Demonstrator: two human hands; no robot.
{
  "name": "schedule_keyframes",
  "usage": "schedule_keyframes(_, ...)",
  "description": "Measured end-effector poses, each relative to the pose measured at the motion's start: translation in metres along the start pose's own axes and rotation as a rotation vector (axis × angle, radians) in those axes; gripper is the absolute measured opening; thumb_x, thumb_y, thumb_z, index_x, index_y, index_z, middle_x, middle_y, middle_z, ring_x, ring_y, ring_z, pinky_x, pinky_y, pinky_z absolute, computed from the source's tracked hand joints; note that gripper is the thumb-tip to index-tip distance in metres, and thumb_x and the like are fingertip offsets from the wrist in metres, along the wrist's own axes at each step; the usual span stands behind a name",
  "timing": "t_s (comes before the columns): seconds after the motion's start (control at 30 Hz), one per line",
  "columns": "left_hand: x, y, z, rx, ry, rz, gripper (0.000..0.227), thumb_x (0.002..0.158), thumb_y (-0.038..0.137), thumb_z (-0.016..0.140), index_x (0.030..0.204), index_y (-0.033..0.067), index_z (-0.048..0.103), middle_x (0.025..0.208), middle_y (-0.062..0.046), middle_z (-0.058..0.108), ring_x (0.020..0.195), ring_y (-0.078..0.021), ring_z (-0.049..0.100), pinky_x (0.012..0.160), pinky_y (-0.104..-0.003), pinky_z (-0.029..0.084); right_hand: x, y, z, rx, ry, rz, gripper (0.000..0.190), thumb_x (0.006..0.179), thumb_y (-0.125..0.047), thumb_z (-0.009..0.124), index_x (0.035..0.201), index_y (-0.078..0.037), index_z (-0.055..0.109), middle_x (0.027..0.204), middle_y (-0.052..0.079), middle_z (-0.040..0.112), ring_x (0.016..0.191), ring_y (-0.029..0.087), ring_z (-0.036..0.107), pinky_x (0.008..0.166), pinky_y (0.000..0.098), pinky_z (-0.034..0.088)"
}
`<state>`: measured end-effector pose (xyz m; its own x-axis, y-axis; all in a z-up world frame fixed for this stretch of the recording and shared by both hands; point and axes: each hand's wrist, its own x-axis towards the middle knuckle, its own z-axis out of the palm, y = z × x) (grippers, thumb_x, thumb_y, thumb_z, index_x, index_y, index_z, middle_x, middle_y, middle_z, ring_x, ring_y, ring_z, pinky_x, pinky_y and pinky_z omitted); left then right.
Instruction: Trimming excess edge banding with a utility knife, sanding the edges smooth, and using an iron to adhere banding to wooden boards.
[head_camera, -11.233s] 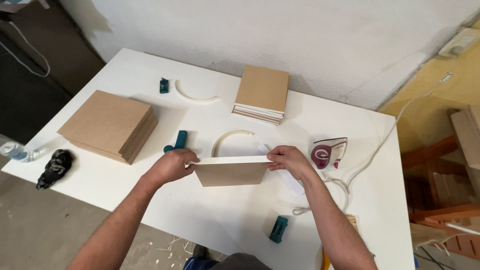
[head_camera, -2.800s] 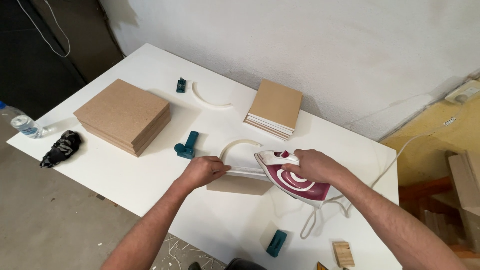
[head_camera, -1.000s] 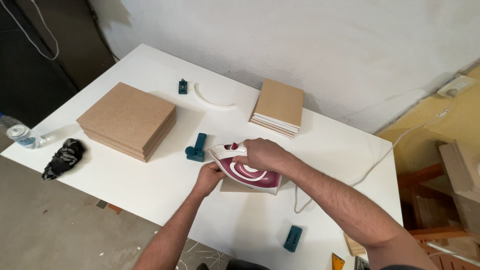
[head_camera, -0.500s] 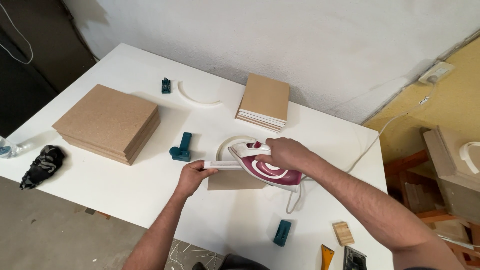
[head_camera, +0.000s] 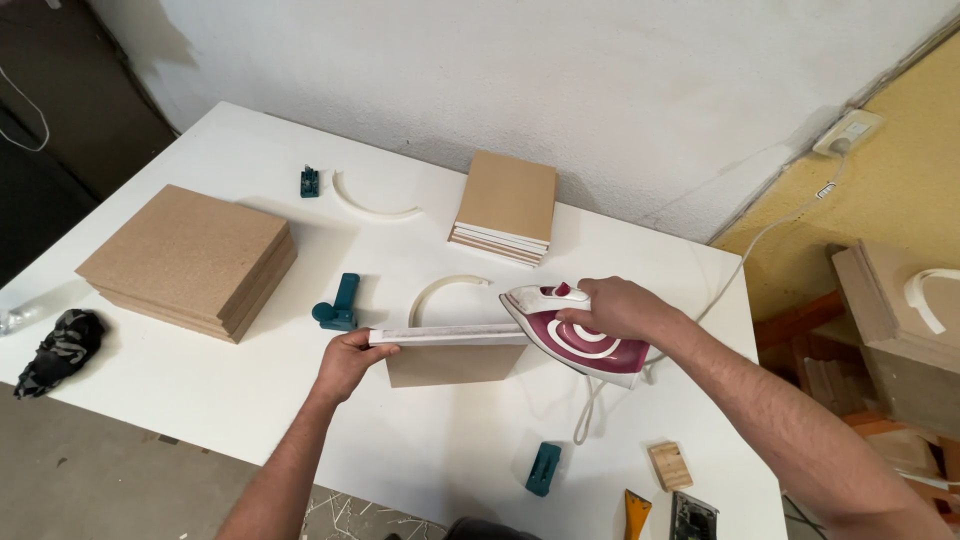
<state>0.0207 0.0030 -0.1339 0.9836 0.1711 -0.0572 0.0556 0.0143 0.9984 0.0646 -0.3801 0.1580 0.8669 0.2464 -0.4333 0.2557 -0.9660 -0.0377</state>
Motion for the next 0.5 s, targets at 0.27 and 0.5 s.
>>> schedule_keyframes(0.27,-0.004,0.006,0.001,-0.007,0.008,-0.015,0.029,0.073,0.002,0.094,0.099,0.0055,0.084,0.090,-0.008,0.079,0.089,-0.0117,0.062,0.088,-0.033,0.057,0.003,-0.013,-0.002,-0.009,-0.003,-0.043,0.066,0.094,-0.067,0.053,0.120,-0.008,0.067,0.104,0.021,0.074,0.108,0.040,0.072,0.090,0.0478,0.058)
schedule_keyframes(0.5,-0.004,0.001,0.002,-0.024,0.016,-0.022,0.029,0.072,0.003,0.095,0.099,0.0041,0.084,0.090,-0.008,0.079,0.088,-0.0129,0.062,0.088,-0.034,0.057,0.021,-0.039,0.004,-0.079,-0.012,-0.114,0.070,0.093,-0.069,0.050,0.125,-0.007,0.065,0.109,0.024,0.073,0.111,0.042,0.070,0.091,0.0500,0.058)
